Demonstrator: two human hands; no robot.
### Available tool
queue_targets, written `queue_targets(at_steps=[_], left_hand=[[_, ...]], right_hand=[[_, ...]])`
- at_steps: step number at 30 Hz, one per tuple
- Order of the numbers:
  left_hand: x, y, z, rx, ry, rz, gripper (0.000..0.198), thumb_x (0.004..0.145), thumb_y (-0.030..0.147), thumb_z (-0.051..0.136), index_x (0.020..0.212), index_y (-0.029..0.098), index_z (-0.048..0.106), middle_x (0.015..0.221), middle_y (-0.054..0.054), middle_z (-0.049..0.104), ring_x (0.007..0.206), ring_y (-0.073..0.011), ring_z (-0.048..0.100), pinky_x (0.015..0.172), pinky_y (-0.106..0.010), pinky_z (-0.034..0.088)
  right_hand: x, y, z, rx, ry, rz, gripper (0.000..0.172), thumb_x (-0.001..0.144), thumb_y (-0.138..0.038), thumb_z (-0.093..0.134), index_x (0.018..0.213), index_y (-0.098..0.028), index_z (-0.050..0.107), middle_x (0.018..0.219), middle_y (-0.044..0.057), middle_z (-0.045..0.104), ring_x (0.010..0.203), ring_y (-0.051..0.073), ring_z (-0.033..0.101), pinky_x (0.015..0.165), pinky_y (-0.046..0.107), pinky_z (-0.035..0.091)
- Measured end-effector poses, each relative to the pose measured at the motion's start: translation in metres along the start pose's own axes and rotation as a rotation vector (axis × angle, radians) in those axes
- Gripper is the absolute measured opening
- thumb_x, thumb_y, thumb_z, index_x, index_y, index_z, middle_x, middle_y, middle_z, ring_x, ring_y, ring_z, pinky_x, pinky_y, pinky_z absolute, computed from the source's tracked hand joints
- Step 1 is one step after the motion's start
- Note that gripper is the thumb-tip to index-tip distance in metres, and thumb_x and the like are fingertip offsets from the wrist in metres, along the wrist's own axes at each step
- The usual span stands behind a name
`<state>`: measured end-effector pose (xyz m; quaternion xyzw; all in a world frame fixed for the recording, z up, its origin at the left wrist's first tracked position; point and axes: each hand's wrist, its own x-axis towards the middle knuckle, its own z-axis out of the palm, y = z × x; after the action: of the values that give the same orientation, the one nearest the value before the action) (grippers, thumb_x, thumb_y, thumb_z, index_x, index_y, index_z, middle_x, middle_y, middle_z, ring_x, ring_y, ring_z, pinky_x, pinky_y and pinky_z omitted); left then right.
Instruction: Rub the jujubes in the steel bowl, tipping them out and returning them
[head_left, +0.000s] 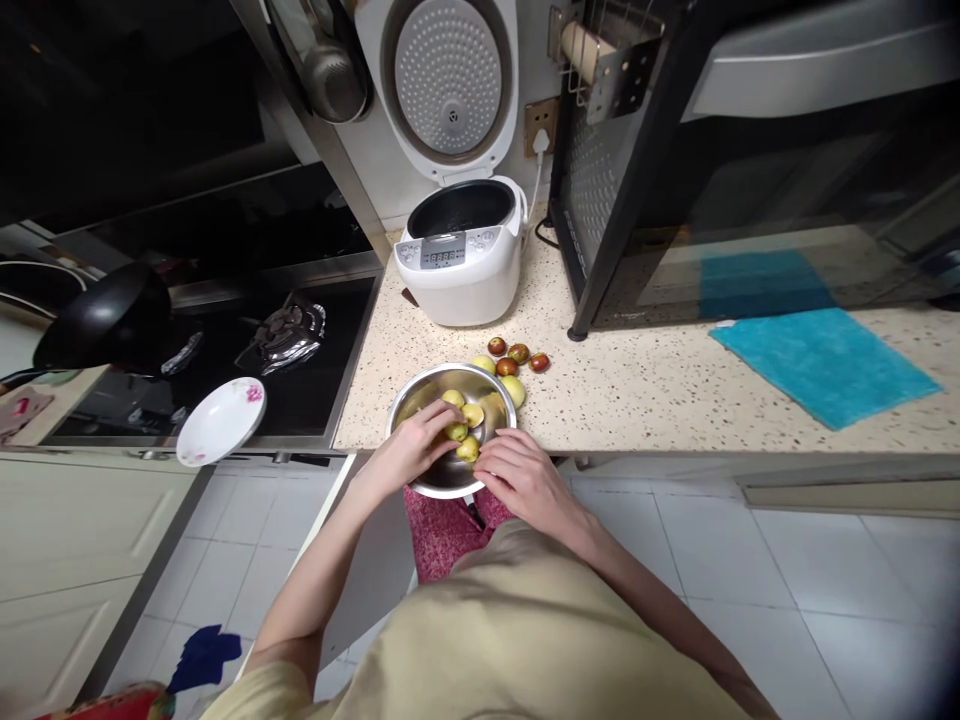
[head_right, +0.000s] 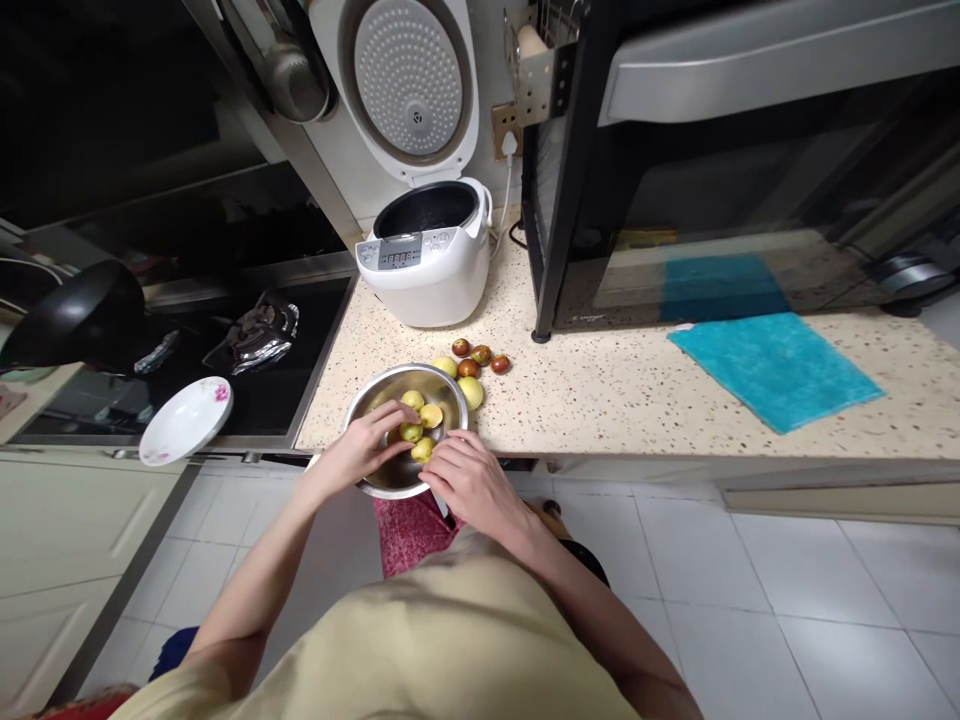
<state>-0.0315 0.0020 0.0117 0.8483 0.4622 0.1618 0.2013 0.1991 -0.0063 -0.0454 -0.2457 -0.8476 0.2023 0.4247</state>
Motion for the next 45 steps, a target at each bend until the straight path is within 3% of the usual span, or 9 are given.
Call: queue_targets(at_steps=[8,18,31,38,42,45], left_hand=[[-0.006,-0.001,0.004,0.096,0.002,-0.093,0.020,0.103,0.024,0.058,0.123,0.023,0.058,0.124,-0.008,0.068,0.110,-0.0254,0.073,0.097,-0.040,0.060],[-0.006,-0.004,0.011,0.309,-0.008,-0.054,0.016,0.099,0.017,0.061,0.115,0.021,0.061,0.122,-0.008,0.072,0.109,-0.0268,0.072,0.093,-0.041,0.060],[-0.005,0.010,-0.008,0.321,0.023,-0.031,0.017,0.103,0.024,0.059,0.119,0.020,0.062,0.122,-0.009,0.072,0.109,-0.0252,0.072,0.092,-0.039,0.059],[0.026,0.005,-0.028,0.247,0.097,0.012,0.024,0.105,0.024,0.053,0.127,0.020,0.062,0.126,-0.010,0.070,0.114,-0.0246,0.071,0.099,-0.041,0.059],[0.063,-0.001,-0.034,0.208,0.097,0.135,0.026,0.105,0.020,0.052,0.128,0.020,0.064,0.126,-0.010,0.069,0.114,-0.0231,0.070,0.099,-0.042,0.060],[0.097,-0.001,-0.029,0.198,0.046,0.273,0.029,0.106,0.018,0.051,0.131,0.018,0.063,0.133,-0.012,0.068,0.121,-0.0228,0.068,0.103,-0.042,0.059]], right_hand=[[0.000,-0.001,0.000,-0.001,-0.016,0.023,0.023,0.104,-0.018,0.056,0.090,-0.020,0.073,0.090,0.003,0.077,0.087,0.017,0.070,0.103,0.044,0.054],[-0.001,0.001,0.002,-0.001,0.003,0.000,0.022,0.104,-0.019,0.055,0.089,-0.019,0.071,0.090,0.004,0.077,0.086,0.017,0.070,0.104,0.045,0.053],[-0.001,0.001,0.001,0.001,-0.013,0.008,0.022,0.104,-0.018,0.056,0.089,-0.019,0.072,0.090,0.004,0.077,0.088,0.017,0.070,0.104,0.045,0.053],[-0.003,-0.001,-0.001,-0.011,0.015,-0.024,0.021,0.104,-0.019,0.057,0.089,-0.018,0.071,0.089,0.004,0.076,0.086,0.017,0.071,0.105,0.044,0.053],[-0.003,-0.001,-0.002,-0.024,0.028,-0.038,0.020,0.104,-0.018,0.057,0.089,-0.019,0.071,0.088,0.003,0.077,0.087,0.017,0.071,0.107,0.043,0.052],[-0.002,-0.002,-0.001,-0.028,0.044,-0.051,0.021,0.104,-0.018,0.057,0.088,-0.018,0.071,0.088,0.004,0.077,0.085,0.018,0.071,0.106,0.043,0.053]])
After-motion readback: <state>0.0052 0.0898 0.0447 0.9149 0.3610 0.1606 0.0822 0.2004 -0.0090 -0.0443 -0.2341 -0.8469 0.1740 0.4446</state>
